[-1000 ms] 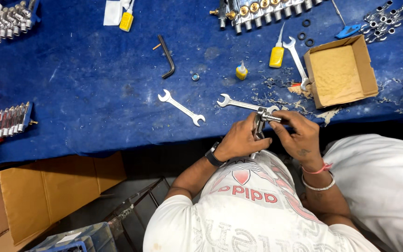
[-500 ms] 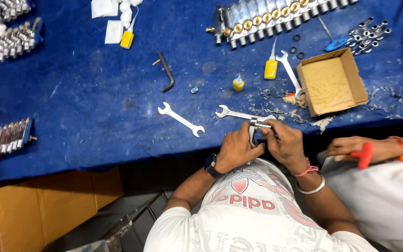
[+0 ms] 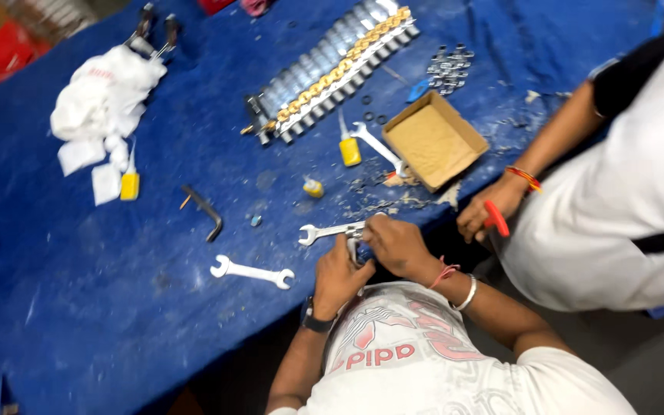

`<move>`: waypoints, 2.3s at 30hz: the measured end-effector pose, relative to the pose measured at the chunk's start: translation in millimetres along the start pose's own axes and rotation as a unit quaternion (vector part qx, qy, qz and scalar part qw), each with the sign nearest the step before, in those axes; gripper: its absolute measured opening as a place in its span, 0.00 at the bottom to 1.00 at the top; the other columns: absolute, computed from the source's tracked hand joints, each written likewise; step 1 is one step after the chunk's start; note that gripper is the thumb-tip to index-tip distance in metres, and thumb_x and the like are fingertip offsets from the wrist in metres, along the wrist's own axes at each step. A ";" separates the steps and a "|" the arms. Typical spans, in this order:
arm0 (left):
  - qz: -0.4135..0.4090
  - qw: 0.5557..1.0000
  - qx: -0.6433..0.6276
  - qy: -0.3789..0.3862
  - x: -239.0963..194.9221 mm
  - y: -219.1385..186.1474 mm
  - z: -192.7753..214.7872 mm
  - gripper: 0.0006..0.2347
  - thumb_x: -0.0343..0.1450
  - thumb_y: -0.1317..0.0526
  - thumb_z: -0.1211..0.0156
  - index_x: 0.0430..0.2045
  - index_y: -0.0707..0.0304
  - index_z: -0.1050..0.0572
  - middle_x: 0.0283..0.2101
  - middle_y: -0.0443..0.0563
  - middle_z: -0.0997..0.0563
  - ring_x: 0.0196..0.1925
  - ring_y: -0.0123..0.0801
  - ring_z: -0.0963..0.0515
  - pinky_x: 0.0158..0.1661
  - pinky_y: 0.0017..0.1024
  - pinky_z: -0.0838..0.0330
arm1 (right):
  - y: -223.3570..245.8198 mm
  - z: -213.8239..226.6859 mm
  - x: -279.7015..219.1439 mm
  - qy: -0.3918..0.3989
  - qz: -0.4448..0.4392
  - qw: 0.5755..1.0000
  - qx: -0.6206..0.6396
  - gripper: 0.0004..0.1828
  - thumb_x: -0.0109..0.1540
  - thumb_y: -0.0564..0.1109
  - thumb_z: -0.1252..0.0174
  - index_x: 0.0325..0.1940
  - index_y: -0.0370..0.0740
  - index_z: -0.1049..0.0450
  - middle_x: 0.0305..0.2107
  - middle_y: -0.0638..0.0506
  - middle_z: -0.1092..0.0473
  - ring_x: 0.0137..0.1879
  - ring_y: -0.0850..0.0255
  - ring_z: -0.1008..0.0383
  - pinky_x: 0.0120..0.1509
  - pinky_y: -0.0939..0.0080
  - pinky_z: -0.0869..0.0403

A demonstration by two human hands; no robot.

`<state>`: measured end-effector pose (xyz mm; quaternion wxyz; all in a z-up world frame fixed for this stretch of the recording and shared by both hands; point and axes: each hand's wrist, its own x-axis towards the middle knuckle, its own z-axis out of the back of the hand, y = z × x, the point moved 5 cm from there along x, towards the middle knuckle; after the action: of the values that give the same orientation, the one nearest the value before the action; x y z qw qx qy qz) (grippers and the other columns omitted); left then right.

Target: The person assembles metal valve components at a workbench, using a socket wrench to tighten small fasteners and placing finished units into a blue crate.

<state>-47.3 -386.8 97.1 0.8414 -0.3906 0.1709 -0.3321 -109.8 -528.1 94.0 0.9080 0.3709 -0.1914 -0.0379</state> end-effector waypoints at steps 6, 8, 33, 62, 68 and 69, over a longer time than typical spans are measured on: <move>0.004 0.996 -0.074 0.054 6.3 -2.8 -3.3 0.24 0.61 0.58 0.30 0.46 0.67 0.32 0.29 0.61 0.18 0.30 0.54 0.17 0.29 0.43 0.26 | 27.1 22.1 0.6 -0.033 0.143 0.984 -0.106 0.12 0.63 0.48 0.42 0.41 0.37 0.29 0.30 0.43 0.30 0.35 0.47 0.26 0.36 0.48 0.29; 0.000 0.998 -0.024 0.063 7.3 -2.5 -10.1 0.25 0.61 0.58 0.30 0.46 0.69 0.34 0.27 0.61 0.19 0.29 0.55 0.18 0.28 0.44 0.26 | 11.4 13.2 -5.9 -0.027 0.115 0.989 -0.094 0.14 0.65 0.50 0.42 0.32 0.39 0.31 0.25 0.44 0.32 0.31 0.46 0.27 0.34 0.47 0.31; 0.040 0.806 -0.586 0.067 -9.3 90.0 -18.7 0.24 0.76 0.41 0.53 0.45 0.69 0.33 0.25 0.52 0.28 0.24 0.33 0.27 0.26 0.29 0.30 | -38.1 -82.9 12.5 0.093 0.013 0.965 -0.246 0.17 0.57 0.49 0.36 0.46 0.40 0.27 0.41 0.43 0.28 0.54 0.47 0.29 0.55 0.42 0.32; -0.125 0.990 -0.055 0.048 -19.3 4.7 64.8 0.24 0.66 0.41 0.35 0.41 0.63 0.28 0.25 0.55 0.21 0.28 0.48 0.19 0.31 0.41 0.28 | 39.3 47.7 35.2 0.157 0.208 0.950 -0.172 0.07 0.57 0.44 0.36 0.39 0.45 0.23 0.25 0.50 0.30 0.32 0.50 0.27 0.37 0.49 0.31; -0.097 0.986 0.067 0.118 -13.3 6.4 59.6 0.26 0.66 0.39 0.39 0.38 0.66 0.29 0.22 0.58 0.23 0.25 0.52 0.20 0.28 0.46 0.30 | 43.8 51.1 50.0 0.215 0.248 0.900 -0.286 0.06 0.57 0.45 0.38 0.38 0.51 0.24 0.26 0.54 0.28 0.35 0.55 0.24 0.41 0.52 0.29; -0.101 0.984 0.082 0.123 -13.6 6.3 58.4 0.26 0.66 0.38 0.39 0.39 0.66 0.29 0.21 0.59 0.23 0.26 0.53 0.21 0.29 0.46 0.30 | 42.1 49.8 49.7 0.229 0.257 0.892 -0.295 0.06 0.56 0.45 0.39 0.37 0.51 0.25 0.27 0.54 0.28 0.36 0.55 0.24 0.41 0.52 0.28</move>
<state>-22.5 -342.7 129.7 0.8052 -0.2918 0.2052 -0.4737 -85.6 -541.0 171.3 0.9723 0.0224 -0.0470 0.2277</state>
